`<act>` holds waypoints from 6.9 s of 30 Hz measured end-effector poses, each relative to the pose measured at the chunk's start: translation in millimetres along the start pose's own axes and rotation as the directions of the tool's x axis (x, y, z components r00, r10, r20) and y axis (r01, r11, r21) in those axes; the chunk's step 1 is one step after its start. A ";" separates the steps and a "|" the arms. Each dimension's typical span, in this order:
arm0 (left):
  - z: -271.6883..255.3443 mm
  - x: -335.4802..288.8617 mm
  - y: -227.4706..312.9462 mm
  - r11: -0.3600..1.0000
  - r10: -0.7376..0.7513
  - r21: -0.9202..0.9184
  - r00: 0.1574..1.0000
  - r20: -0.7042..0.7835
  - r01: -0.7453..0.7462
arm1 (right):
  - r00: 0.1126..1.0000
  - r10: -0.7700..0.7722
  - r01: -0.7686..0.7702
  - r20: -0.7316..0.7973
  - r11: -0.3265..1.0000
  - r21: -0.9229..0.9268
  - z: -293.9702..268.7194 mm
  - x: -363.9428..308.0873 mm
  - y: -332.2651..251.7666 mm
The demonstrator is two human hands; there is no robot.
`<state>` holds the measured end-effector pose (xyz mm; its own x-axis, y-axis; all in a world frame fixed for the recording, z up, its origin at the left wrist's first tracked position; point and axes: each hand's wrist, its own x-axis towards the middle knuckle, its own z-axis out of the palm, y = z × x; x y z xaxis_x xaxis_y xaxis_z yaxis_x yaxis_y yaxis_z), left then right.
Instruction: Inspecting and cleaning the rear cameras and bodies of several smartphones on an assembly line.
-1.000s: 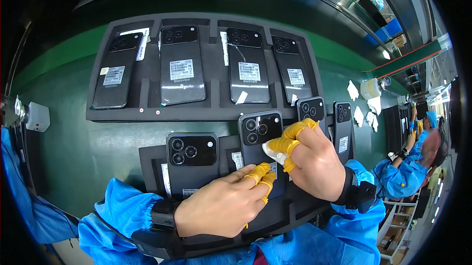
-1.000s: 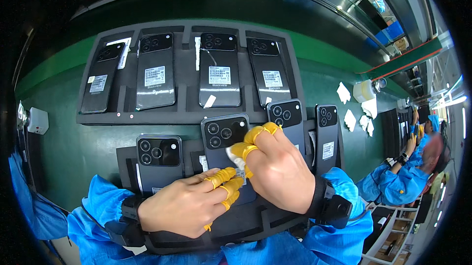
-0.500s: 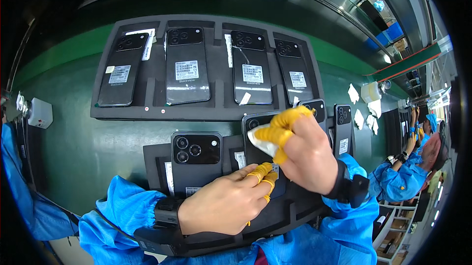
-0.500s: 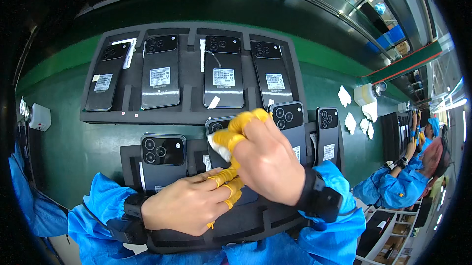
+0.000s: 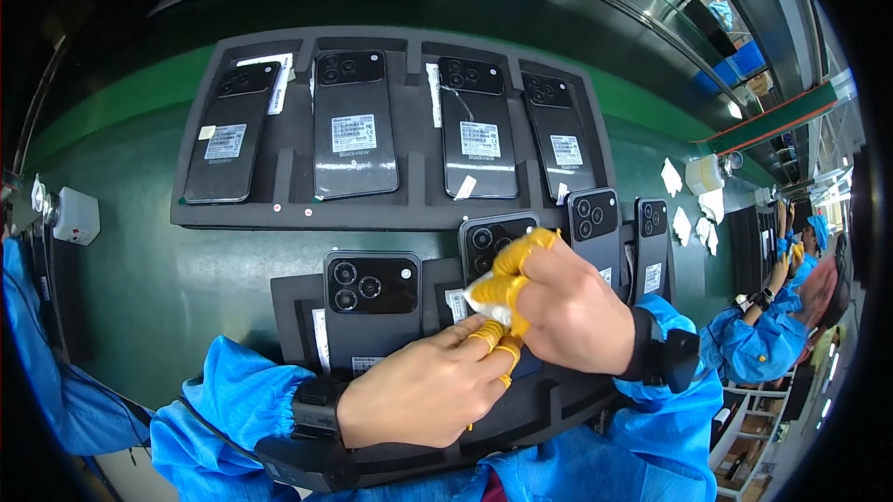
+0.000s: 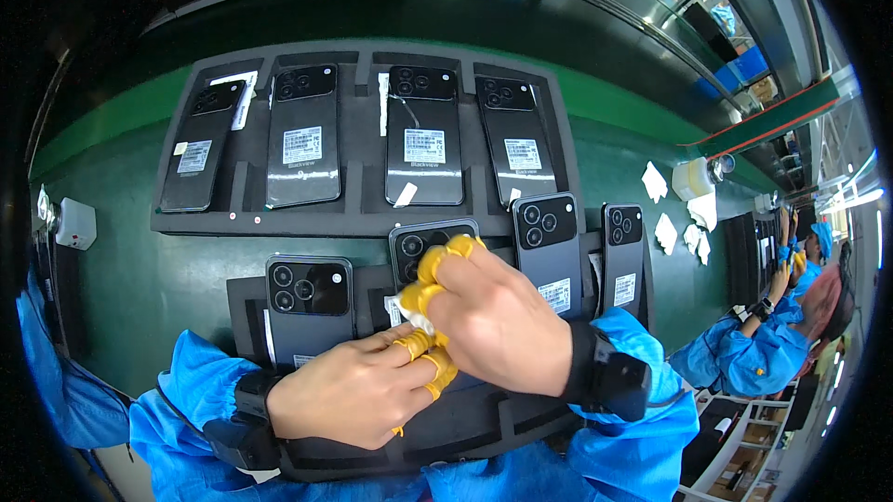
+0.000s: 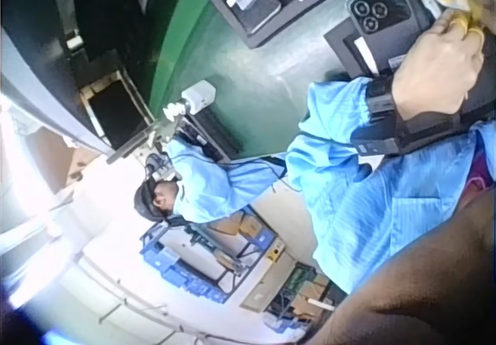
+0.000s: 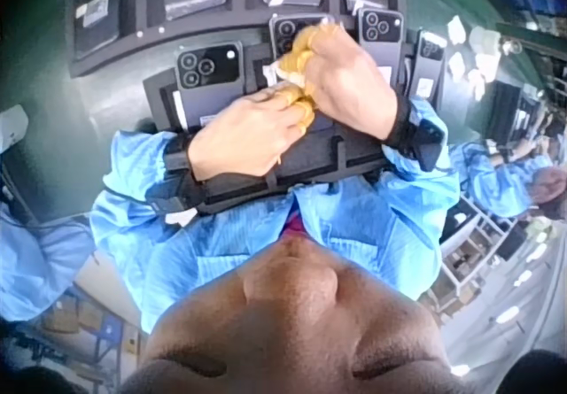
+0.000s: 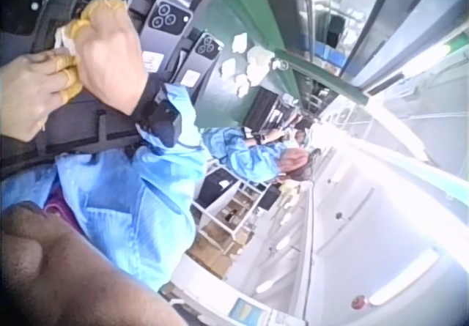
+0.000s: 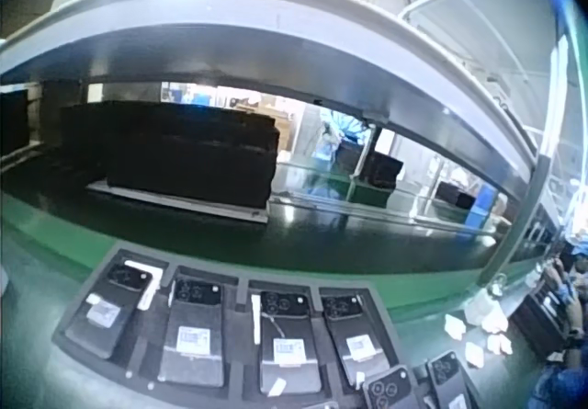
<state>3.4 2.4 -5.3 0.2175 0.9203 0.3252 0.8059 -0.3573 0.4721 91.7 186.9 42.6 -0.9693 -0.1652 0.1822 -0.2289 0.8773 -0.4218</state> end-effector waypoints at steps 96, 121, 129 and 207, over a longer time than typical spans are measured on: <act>-5.5 3.9 0.9 0.998 -0.060 -0.010 0.992 0.115 0.061 | 0.996 0.011 -0.048 -0.093 0.912 -0.407 -32.3 -15.1 29.3; -5.9 3.3 -0.4 0.997 -0.058 -0.045 0.990 0.125 0.064 | 0.987 -0.145 0.134 -0.065 0.979 -0.152 -14.3 9.5 47.7; -5.2 3.0 0.5 0.997 -0.067 -0.024 0.986 0.150 0.071 | 0.977 -0.212 0.211 0.006 0.970 -0.122 -16.9 15.2 56.8; -14.5 3.7 1.0 0.994 -0.019 0.107 0.995 0.099 0.008 | 0.654 0.576 -0.047 -0.490 0.678 0.734 -177.9 -21.5 37.9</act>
<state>-3.0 3.1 8.3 0.2559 0.9381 0.2334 0.8621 -0.3307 0.3840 119.9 303.9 180.7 -0.7215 0.6183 0.3117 -0.1761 0.2715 -0.9462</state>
